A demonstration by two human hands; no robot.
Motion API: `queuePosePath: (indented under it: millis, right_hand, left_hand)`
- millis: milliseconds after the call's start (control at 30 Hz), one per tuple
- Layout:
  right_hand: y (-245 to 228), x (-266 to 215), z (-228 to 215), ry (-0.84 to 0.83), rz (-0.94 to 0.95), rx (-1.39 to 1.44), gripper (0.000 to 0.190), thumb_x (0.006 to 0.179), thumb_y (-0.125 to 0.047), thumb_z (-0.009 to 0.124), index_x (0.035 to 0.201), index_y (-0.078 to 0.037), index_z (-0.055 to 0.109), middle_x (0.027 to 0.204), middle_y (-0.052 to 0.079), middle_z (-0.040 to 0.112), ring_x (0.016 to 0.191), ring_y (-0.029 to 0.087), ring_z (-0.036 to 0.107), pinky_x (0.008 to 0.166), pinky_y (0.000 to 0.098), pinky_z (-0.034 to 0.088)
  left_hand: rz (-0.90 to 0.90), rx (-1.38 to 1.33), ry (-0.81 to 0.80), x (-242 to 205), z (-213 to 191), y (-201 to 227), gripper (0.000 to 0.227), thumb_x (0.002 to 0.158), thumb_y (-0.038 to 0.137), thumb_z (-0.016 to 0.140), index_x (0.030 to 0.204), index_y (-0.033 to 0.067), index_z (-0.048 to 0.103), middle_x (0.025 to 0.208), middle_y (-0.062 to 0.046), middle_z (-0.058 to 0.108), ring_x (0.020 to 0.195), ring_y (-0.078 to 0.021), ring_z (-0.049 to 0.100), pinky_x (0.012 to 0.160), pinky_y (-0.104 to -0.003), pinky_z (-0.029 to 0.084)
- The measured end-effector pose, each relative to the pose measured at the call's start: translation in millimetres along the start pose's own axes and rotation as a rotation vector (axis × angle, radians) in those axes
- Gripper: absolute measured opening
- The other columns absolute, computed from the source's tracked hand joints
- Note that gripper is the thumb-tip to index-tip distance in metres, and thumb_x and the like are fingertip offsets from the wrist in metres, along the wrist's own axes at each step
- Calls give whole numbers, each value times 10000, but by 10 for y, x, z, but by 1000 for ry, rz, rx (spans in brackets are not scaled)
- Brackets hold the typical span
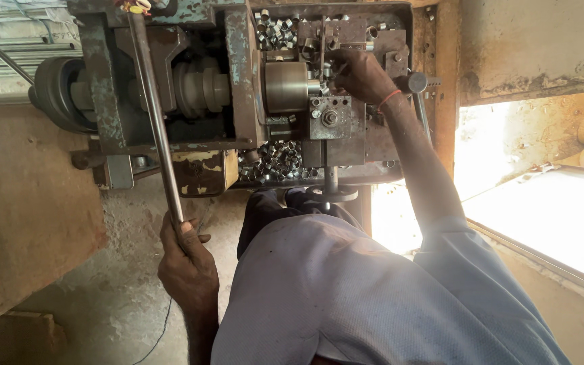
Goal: The person operates a manual metal press to produce small metal rings. They repeatedly insert metal pieces into the press, activate the mechanism with a lever, and collect the finished rings. The person also uses a red-handled tool to adjust or clear the press mechanism.
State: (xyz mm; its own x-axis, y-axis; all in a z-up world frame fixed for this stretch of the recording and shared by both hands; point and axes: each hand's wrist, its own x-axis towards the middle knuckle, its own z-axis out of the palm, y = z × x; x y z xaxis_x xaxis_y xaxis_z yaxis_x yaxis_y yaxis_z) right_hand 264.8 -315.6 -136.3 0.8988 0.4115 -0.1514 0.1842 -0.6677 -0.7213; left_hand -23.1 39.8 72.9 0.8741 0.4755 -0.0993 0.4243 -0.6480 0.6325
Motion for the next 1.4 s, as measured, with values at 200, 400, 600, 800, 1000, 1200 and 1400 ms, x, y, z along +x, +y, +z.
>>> queuePosePath:
  millis: [200, 400, 600, 800, 1000, 1200, 1400]
  right_hand:
    - [-96, -82, -128, -61, 44, 45, 352, 1033, -12, 590, 1385, -10, 604, 1100, 202, 721, 841, 237, 769, 722, 327, 619]
    - [-6, -36, 36, 66, -113, -92, 641, 768, -106, 884, 1334, 12, 606, 1095, 210, 719, 931, 283, 722, 804, 342, 605]
    - [122, -35, 129, 120, 36, -59, 518, 873, -182, 865, 1310, -10, 646, 1035, 166, 742, 861, 240, 739, 758, 313, 645]
    - [85, -47, 175, 217, 18, 69, 468, 893, -144, 829, 1299, 4, 651, 1074, 184, 740, 857, 226, 757, 756, 318, 652]
    - [-34, -21, 168, -2, 91, 122, 271, 964, -93, 738, 1226, -31, 703, 1106, 160, 762, 920, 200, 760, 807, 326, 648]
    - [-327, -123, -50, 76, 193, 232, 356, 929, -67, 710, 1283, -48, 675, 1115, 130, 744, 937, 177, 751, 819, 309, 649]
    - [-432, -49, -88, 8, 190, 235, 398, 859, -28, 740, 1251, -19, 675, 1060, 152, 754, 848, 175, 754, 731, 292, 658]
  left_hand:
    - [5, -25, -12, -26, 0, 57, 487, 1117, 347, 389, 1408, -16, 532, 1037, -153, 765, 799, -243, 775, 617, -348, 613]
    - [21, -43, -11, -34, 30, 73, 459, 1125, 318, 402, 1397, -29, 532, 1026, -156, 759, 802, -241, 775, 617, -340, 610]
    - [1, -55, 3, -37, 61, 86, 443, 1120, 299, 413, 1383, -33, 543, 982, -158, 757, 795, -241, 779, 599, -331, 608]
    - [22, -32, 2, -45, 78, 64, 433, 1121, 292, 416, 1369, -41, 541, 970, -156, 757, 798, -243, 782, 592, -324, 611]
    - [22, -19, -5, -52, 87, 63, 434, 1119, 289, 414, 1378, -39, 530, 966, -155, 760, 800, -244, 781, 587, -328, 612]
    - [-54, 7, -14, -37, 64, 167, 451, 1102, 295, 426, 1417, -14, 521, 935, -170, 752, 800, -257, 782, 584, -346, 606]
    - [-80, -12, -12, -45, 45, 252, 471, 1078, 307, 432, 1423, -1, 519, 956, -179, 755, 792, -266, 782, 571, -369, 604]
